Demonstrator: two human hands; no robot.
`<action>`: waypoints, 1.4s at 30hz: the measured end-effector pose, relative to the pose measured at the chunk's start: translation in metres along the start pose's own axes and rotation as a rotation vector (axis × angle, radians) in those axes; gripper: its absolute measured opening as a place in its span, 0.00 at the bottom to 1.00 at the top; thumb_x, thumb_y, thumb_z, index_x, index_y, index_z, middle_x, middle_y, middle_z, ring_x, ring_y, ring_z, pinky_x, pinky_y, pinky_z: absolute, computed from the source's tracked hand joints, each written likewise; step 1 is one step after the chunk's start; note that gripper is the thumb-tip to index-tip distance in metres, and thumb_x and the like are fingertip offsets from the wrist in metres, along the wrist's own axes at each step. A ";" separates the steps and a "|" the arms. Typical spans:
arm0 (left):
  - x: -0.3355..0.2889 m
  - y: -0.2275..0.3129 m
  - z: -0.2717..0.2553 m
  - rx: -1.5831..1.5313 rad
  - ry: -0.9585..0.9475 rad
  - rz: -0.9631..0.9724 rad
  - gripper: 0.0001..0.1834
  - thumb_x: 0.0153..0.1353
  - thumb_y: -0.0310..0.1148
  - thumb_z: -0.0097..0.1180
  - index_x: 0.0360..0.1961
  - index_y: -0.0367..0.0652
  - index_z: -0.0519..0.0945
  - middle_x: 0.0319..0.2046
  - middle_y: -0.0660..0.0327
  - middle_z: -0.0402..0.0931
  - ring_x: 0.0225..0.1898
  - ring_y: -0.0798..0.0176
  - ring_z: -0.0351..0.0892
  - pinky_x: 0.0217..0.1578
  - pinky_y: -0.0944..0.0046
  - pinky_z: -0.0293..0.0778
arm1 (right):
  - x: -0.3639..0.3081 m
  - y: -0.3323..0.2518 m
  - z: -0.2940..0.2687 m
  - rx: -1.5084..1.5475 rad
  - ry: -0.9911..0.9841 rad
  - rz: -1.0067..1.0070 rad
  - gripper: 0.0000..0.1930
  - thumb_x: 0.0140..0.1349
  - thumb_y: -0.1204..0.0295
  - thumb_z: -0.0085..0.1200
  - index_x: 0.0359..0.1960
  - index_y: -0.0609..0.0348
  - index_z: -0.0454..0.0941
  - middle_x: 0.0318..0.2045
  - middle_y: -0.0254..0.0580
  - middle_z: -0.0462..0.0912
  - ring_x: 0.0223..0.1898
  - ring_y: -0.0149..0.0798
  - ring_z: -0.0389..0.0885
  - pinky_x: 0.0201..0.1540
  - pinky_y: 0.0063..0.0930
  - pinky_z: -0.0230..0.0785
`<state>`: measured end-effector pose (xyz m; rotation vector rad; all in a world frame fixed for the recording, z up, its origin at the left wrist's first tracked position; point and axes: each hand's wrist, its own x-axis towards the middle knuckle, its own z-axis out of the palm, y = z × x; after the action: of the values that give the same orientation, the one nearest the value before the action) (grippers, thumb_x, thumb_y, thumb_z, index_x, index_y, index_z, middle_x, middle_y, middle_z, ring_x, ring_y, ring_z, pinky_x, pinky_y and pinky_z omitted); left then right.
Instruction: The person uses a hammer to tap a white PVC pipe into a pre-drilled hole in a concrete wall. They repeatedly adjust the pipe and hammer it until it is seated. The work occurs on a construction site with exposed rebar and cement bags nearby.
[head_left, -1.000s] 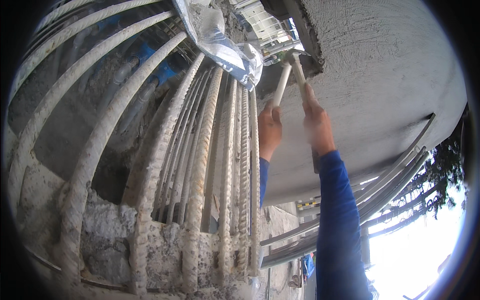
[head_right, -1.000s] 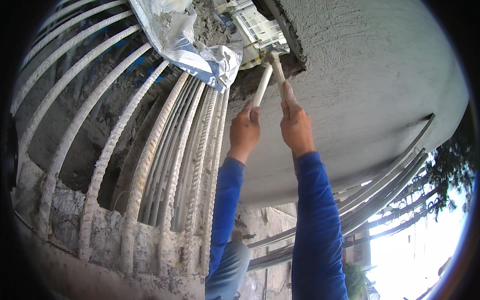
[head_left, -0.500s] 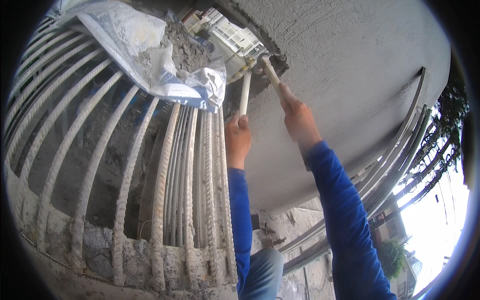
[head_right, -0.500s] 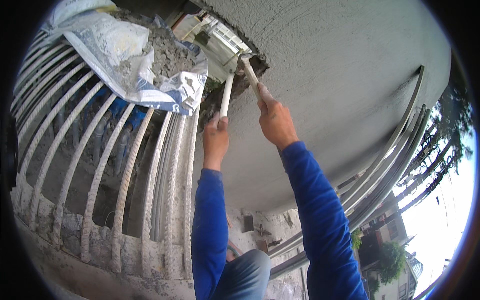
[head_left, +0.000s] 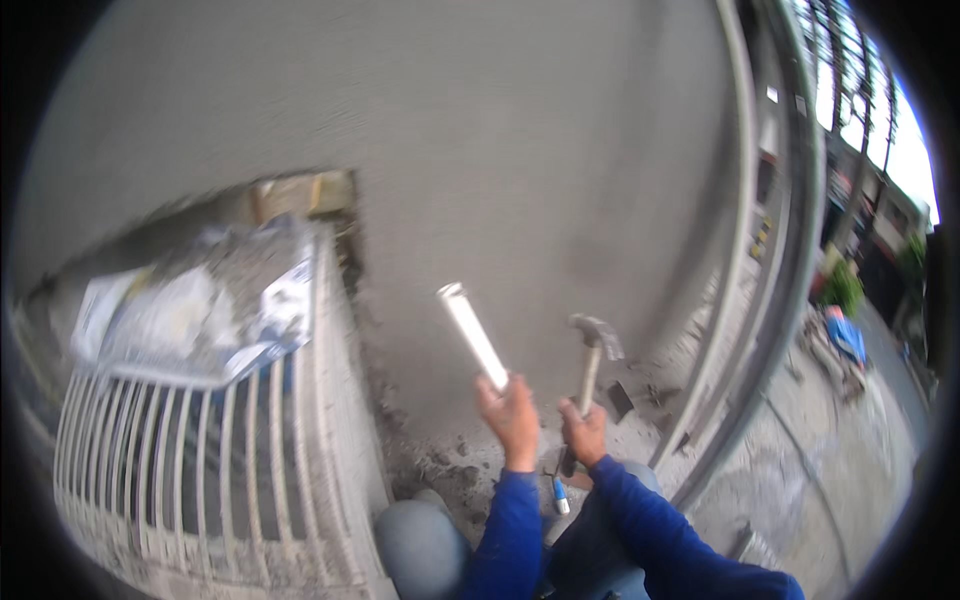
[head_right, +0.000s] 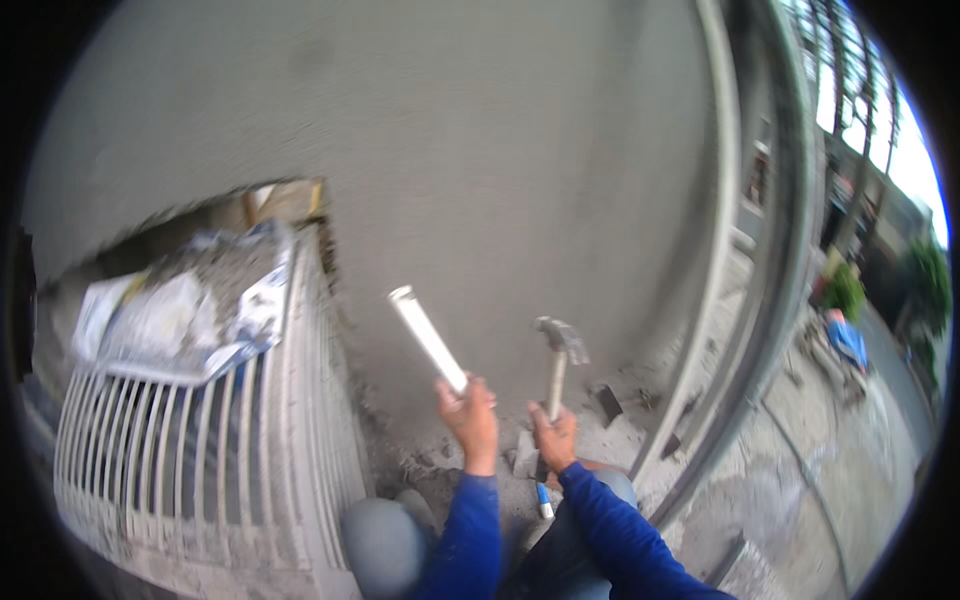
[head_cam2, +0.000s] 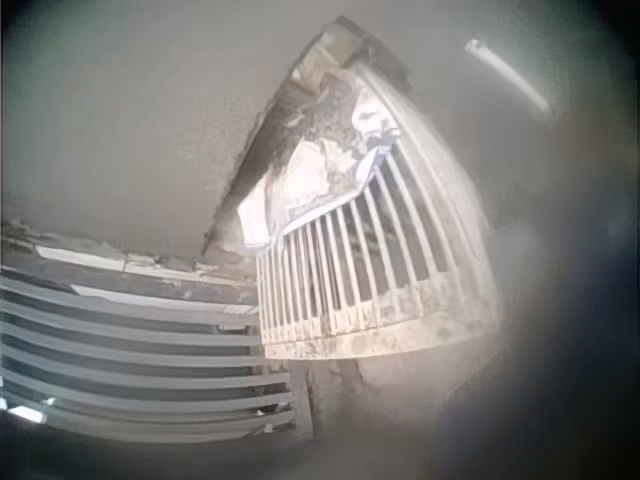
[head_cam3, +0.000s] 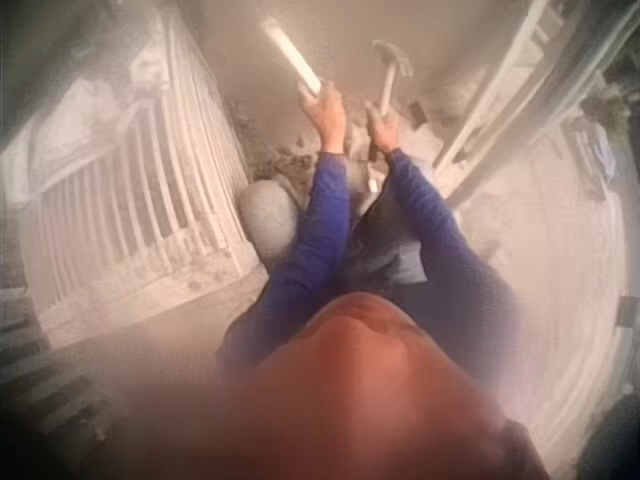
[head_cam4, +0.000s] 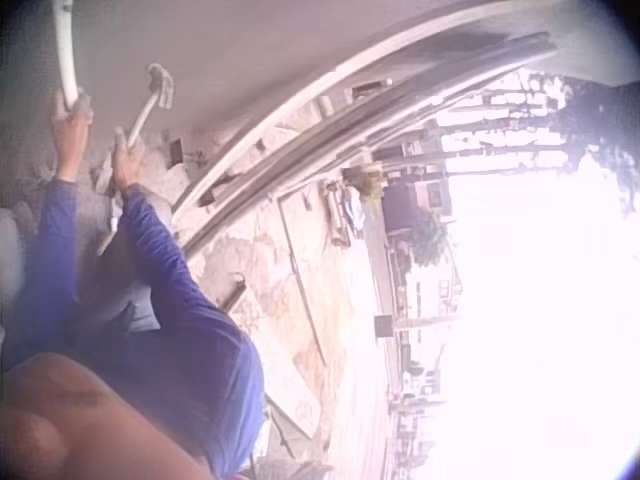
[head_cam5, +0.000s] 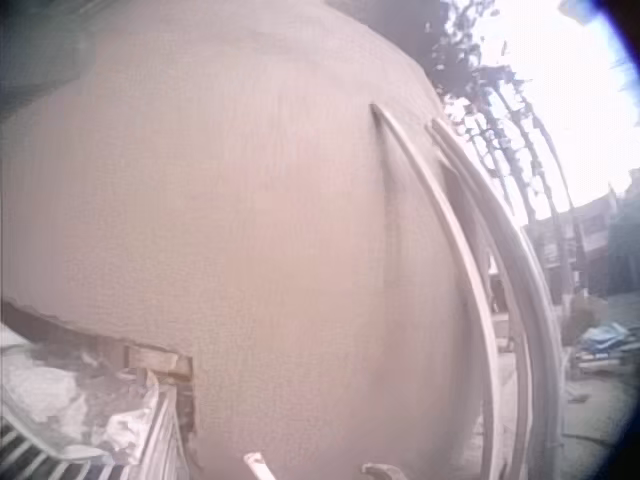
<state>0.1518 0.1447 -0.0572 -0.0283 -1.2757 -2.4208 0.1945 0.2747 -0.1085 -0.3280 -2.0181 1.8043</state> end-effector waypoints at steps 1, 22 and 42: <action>-0.009 0.009 -0.018 0.092 -0.009 -0.045 0.10 0.65 0.29 0.53 0.43 0.37 0.70 0.32 0.62 0.69 0.26 0.71 0.69 0.26 0.67 0.68 | -0.005 0.003 0.011 0.092 -0.003 0.140 0.14 0.67 0.64 0.58 0.24 0.55 0.74 0.15 0.28 0.72 0.14 0.23 0.66 0.15 0.24 0.55; 0.038 -0.043 0.034 0.472 -0.435 -0.299 0.22 0.73 0.49 0.48 0.58 0.46 0.68 0.25 0.68 0.66 0.21 0.76 0.66 0.18 0.73 0.61 | 0.026 0.039 0.024 1.036 0.020 0.637 0.11 0.65 0.66 0.58 0.37 0.61 0.73 0.25 0.37 0.76 0.21 0.35 0.76 0.24 0.33 0.71; 0.009 -0.092 0.085 0.334 -0.507 -0.574 0.24 0.74 0.55 0.43 0.56 0.47 0.69 0.27 0.68 0.67 0.25 0.74 0.66 0.23 0.68 0.63 | 0.043 0.117 0.065 0.453 -0.169 0.368 0.23 0.71 0.60 0.51 0.60 0.64 0.75 0.51 0.50 0.81 0.50 0.46 0.81 0.48 0.43 0.77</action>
<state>0.0961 0.2550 -0.0782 -0.2212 -2.1547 -2.7241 0.1159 0.2511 -0.2224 -0.4390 -1.6561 2.5245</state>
